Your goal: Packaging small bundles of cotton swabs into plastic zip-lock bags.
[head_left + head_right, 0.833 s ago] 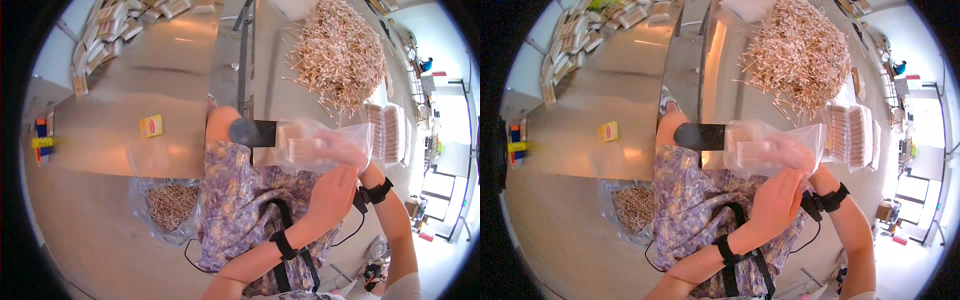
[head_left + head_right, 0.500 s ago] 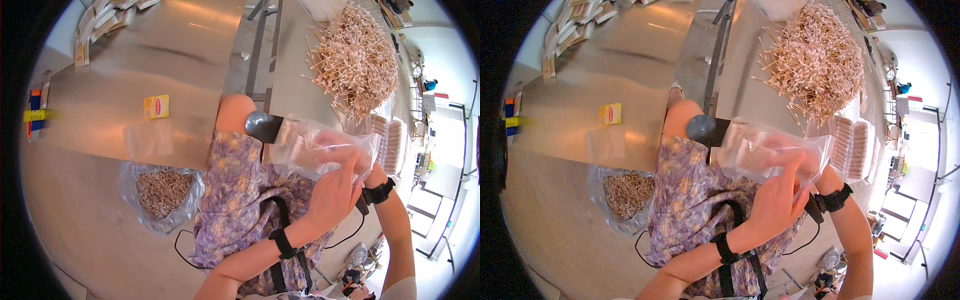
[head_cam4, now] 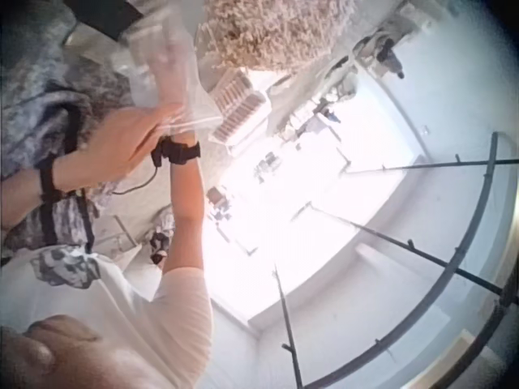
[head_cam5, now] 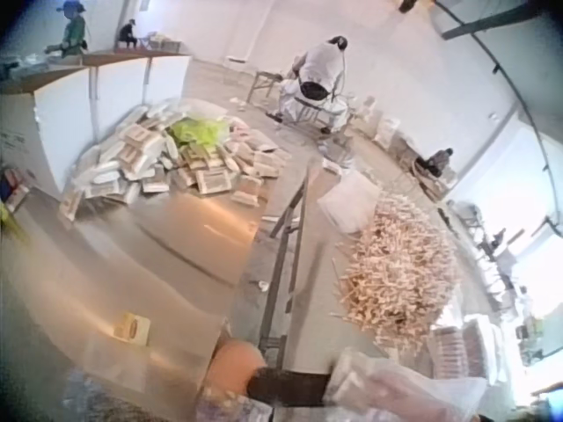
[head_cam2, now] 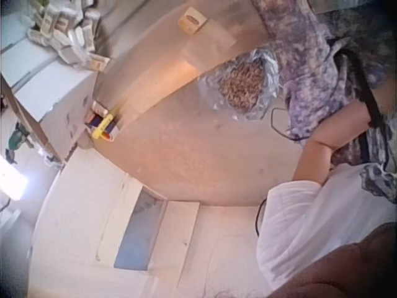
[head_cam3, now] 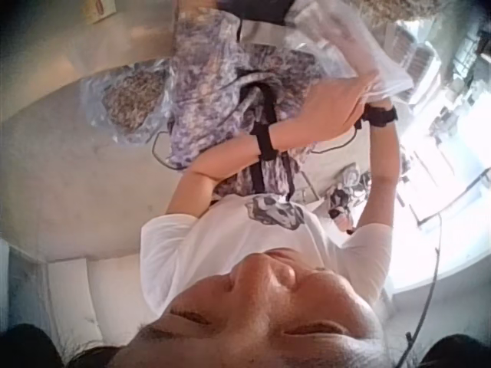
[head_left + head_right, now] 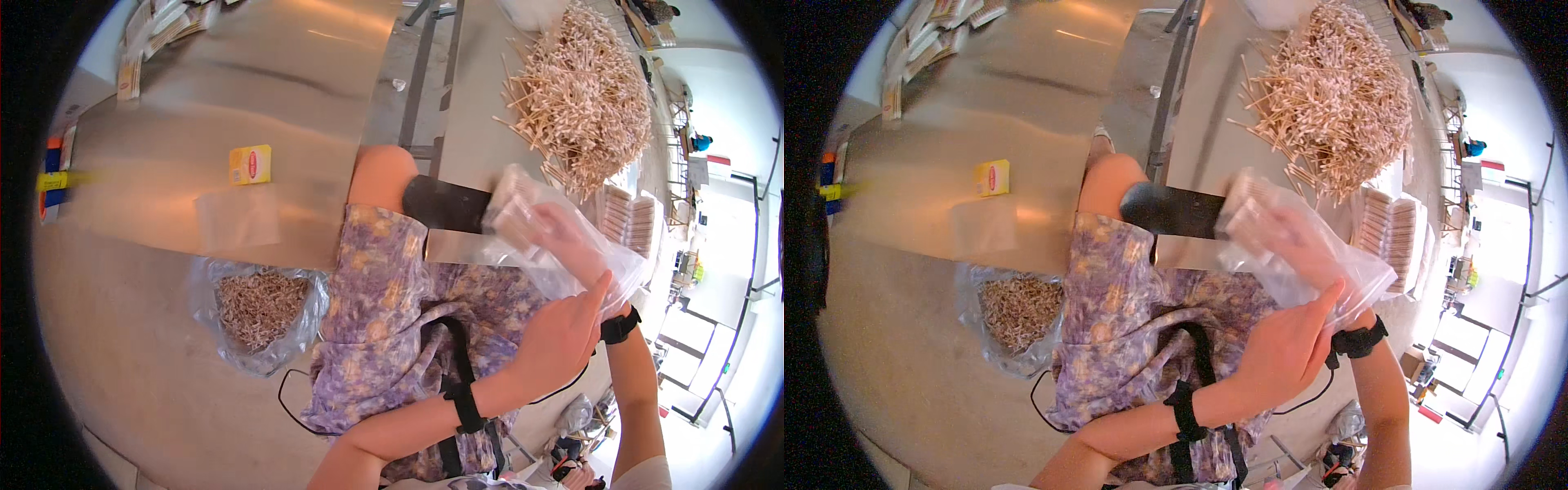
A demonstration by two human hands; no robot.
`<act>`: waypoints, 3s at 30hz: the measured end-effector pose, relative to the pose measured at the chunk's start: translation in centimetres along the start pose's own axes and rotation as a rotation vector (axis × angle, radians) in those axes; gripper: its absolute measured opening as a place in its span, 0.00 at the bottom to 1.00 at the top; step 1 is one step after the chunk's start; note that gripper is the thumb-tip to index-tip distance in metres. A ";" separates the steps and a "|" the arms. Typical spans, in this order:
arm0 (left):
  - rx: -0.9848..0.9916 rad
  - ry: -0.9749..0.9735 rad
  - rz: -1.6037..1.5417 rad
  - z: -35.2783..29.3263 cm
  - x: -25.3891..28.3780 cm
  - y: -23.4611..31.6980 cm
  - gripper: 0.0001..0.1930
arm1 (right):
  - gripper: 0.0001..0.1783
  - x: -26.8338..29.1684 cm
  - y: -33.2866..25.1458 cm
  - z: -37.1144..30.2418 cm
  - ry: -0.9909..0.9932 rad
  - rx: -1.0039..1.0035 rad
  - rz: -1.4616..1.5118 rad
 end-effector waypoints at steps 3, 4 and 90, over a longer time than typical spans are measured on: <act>-0.047 0.034 -0.068 -0.3 -1.7 0.5 0.28 | 0.27 2.2 2.8 -0.9 0.076 0.128 0.230; -0.043 0.034 -0.064 -0.4 -1.8 0.4 0.28 | 0.26 1.4 1.9 -1.3 0.013 0.027 0.240; 0.831 0.653 -1.091 -2.8 -0.3 -12.7 0.13 | 0.15 -2.0 0.6 -0.7 0.374 0.248 -0.237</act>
Point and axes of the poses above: each hand's wrist, its own z-axis towards the middle knuckle, its own x-axis out of the back of the hand, y = z × x, the point moved 4 cm from there along z, towards the middle knuckle, and after that the axes turned 1 degree about x, right-handed, at the moved point
